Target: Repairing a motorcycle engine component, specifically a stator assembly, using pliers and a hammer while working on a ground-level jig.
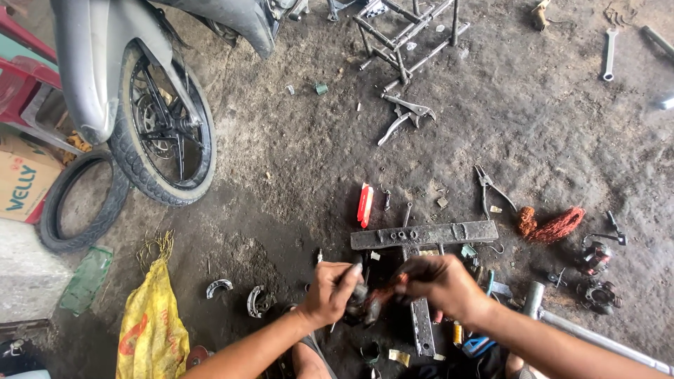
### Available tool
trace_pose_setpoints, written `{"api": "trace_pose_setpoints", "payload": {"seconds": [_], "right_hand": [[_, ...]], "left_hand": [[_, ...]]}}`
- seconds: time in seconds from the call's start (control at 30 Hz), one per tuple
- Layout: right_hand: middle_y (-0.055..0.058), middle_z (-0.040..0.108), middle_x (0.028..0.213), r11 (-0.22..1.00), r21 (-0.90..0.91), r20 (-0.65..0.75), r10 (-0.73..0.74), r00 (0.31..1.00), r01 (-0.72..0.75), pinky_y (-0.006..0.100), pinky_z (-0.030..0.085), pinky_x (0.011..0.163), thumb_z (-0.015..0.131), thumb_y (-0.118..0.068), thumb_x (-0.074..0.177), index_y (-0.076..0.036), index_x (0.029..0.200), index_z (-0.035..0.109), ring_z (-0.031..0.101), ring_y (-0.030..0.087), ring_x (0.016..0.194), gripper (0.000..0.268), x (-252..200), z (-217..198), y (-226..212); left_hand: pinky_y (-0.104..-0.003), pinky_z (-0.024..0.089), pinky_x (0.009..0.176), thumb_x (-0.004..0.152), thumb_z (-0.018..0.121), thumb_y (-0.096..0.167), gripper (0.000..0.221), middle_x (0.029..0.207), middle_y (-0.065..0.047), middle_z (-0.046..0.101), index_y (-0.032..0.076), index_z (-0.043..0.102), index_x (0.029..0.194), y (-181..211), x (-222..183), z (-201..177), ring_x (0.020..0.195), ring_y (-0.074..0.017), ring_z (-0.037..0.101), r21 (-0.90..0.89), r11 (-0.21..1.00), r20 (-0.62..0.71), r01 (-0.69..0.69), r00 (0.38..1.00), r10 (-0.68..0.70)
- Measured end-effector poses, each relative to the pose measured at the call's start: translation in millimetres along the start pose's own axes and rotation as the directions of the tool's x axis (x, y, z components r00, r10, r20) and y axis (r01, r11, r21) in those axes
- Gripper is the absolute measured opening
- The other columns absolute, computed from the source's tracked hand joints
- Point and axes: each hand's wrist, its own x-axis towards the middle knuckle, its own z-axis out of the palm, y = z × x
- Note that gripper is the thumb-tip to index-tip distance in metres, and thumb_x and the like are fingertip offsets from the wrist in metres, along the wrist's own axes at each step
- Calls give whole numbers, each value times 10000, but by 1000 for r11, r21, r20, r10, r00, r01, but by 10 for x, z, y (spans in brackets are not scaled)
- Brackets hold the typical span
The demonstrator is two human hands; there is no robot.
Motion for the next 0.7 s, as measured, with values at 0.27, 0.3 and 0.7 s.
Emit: {"api": "trace_pose_setpoints", "payload": {"seconds": [0.27,0.3,0.7], "right_hand": [[176,816,1026,925,376,34,40,999,-50,389,636,822,753,-39,853,68,1007,741,824,226,931,188,146,-471,516],[176,816,1026,927,372,27,42,999,-49,389,636,822,753,-39,853,68,1007,741,824,226,931,188,94,-483,383],[198,806,1030,975,207,-190,-44,981,83,361,651,813,705,-58,906,79,1208,687,808,247,905,332,368,-1449,1301]], "left_hand": [[-279,452,570,1032,546,335,470,615,5,628,-17,673,747,-175,18,-266,612,-65,581,-21,999,-68,43,997,-44],[-279,452,570,1032,546,335,470,615,5,628,-17,673,747,-195,13,-253,612,-65,581,-27,999,-66,38,997,-40],[-290,401,531,993,608,329,472,579,28,539,-26,644,685,-448,-35,-187,571,-62,468,-97,959,-116,268,954,-278]]}}
